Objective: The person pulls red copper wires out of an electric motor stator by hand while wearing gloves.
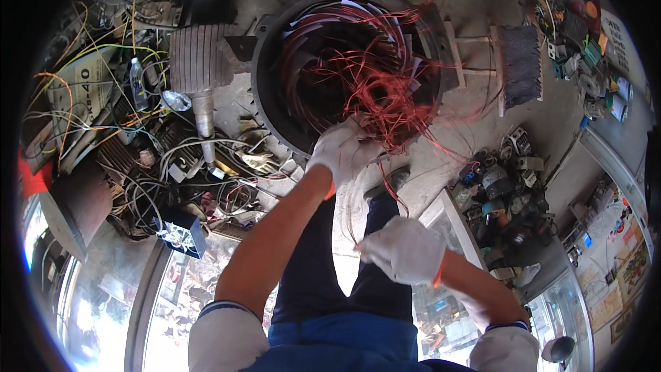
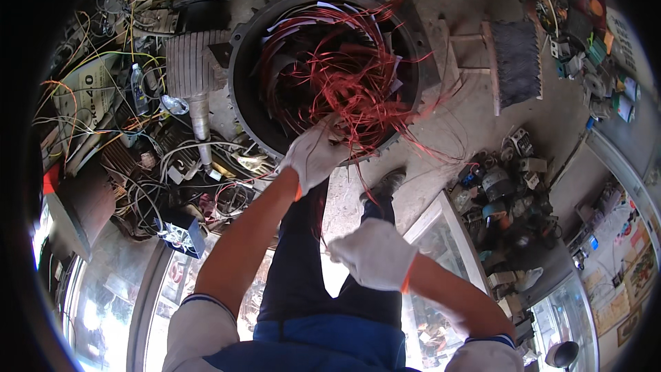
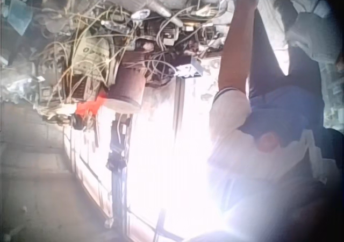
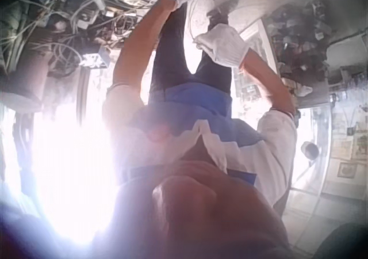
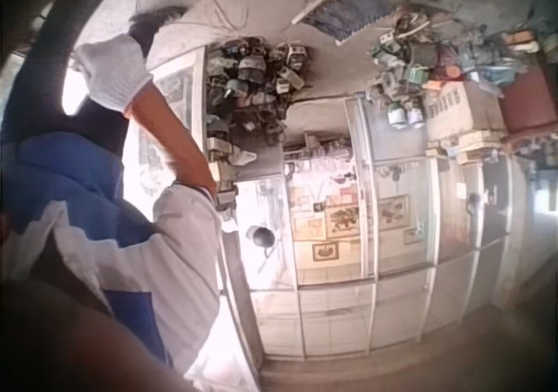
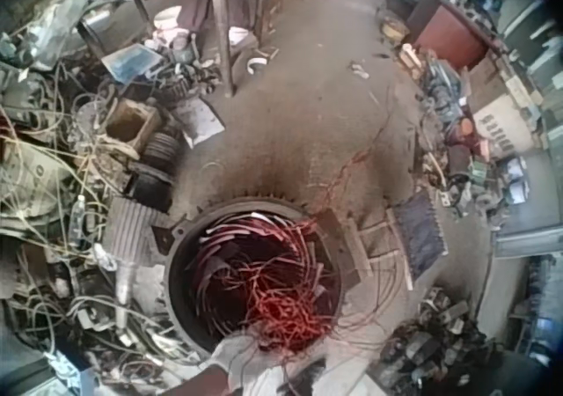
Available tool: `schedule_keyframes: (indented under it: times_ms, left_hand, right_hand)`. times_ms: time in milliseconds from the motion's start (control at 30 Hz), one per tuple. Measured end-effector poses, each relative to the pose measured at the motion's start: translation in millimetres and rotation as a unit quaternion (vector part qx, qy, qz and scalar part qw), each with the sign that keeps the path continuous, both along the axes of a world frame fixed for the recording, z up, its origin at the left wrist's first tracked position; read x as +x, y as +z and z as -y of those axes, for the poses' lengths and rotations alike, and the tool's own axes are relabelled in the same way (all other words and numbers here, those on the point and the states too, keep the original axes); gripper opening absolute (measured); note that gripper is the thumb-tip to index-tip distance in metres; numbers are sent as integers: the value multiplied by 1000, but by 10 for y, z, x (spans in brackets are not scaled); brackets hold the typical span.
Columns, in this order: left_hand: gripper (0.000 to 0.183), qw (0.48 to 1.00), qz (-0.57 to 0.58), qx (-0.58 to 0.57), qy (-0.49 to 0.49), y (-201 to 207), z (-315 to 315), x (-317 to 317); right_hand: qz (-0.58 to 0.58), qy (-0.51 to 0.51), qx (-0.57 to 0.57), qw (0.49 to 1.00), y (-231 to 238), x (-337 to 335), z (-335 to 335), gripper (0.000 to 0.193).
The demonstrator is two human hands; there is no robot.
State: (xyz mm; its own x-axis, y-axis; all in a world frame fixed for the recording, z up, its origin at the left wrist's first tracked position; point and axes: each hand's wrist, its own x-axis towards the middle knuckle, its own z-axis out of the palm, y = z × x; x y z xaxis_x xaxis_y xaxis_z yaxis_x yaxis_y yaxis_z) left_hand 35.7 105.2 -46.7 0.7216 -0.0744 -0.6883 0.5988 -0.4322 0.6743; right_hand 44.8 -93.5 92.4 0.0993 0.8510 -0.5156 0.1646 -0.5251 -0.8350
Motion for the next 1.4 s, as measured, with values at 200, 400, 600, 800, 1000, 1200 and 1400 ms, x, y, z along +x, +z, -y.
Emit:
schedule_keyframes:
  times_ms: [200,400,600,800,1000,1200,1400]
  left_hand:
    - [46,977,-112,-167,-73,420,-74,529]
    - [25,963,-82,-256,7,592,-70,133]
    - [37,917,-206,-321,120,1181,-127,355]
    - [47,880,-92,-414,213,930,-137,323]
    - [41,903,-104,-382,166,1035,-51,561]
    - [35,935,-100,-320,119,1086,63,663]
    - [20,828,-97,-367,412,956,-117,825]
  right_hand:
    - [61,54,-6,997,235,-26,494,29]
    - [-381,-309,-166,856,231,78,-166,75]
    - [-88,-548,-168,815,-67,-435,-614,57]
    - [-243,-488,-125,829,-132,-309,-577,72]
    - [-599,-548,83,578,-51,-203,-608,65]
    - [-623,-442,22,644,62,-85,-581,52]
    - [-212,-205,-131,946,223,-550,27,33]
